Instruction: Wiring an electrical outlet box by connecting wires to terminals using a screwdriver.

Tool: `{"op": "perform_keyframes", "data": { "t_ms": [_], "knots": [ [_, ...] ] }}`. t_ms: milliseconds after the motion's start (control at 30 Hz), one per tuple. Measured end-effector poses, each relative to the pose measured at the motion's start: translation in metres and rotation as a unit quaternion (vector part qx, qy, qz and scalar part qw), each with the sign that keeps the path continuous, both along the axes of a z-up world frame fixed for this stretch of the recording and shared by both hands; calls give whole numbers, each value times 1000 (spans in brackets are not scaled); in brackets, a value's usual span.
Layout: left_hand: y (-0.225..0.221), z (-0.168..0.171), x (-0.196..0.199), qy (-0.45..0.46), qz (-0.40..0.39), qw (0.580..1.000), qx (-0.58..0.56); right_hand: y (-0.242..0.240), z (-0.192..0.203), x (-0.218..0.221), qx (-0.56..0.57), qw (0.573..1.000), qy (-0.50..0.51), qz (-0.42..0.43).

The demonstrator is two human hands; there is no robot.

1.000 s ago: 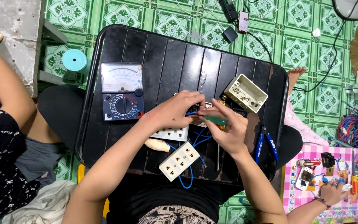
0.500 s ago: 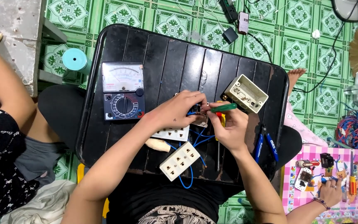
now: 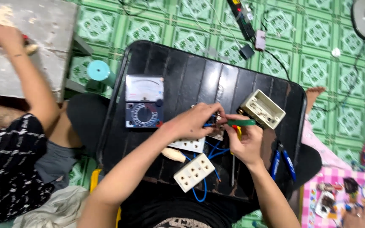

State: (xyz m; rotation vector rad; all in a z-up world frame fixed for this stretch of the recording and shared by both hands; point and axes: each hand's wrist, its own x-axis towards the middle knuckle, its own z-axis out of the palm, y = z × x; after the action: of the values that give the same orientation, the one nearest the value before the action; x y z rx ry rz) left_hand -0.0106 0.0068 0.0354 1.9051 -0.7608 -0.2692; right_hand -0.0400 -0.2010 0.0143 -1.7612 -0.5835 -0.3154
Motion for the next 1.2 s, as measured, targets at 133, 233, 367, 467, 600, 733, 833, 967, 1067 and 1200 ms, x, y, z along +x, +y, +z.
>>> {"op": "perform_keyframes", "data": {
  "t_ms": [133, 233, 367, 467, 600, 733, 833, 967, 1067, 1200],
  "knots": [
    [1, -6, 1, -13, 4, 1000, -12, 2, -1, -1, 0, 1000, -10, 2],
    [0, -9, 0, -15, 5, 1000, -20, 0, -1, -1, -13, 1000, -26, -6],
    [-5, -13, -1, -1, 16, 1000, 14, -5, 4, -4, -72, 997, 7, -19],
    [-5, -9, -1, -10, 26, 999, 33, -6, 3, -5, -106, 992, 57, -25],
    [-6, -13, -1, -23, 22, 999, 40, -2, 9, -6, -111, 990, 78, -22],
    [-4, -4, -3, -12, 26, 999, 37, -6, 6, -4, -136, 986, 91, -25],
    [-4, -7, -3, -44, 22, 999, 12, -6, 11, -2, -144, 977, 156, -25],
    [-5, -11, -4, -45, 23, 998, 45, -5, 11, -1, -160, 986, 39, 22],
    [-4, -7, -4, -15, 33, 997, 65, -4, 11, -3, -181, 983, 30, 18],
    [-4, -5, -5, 21, 36, 996, 77, -4, 10, -3, -154, 986, 48, 35]
  ]
}}
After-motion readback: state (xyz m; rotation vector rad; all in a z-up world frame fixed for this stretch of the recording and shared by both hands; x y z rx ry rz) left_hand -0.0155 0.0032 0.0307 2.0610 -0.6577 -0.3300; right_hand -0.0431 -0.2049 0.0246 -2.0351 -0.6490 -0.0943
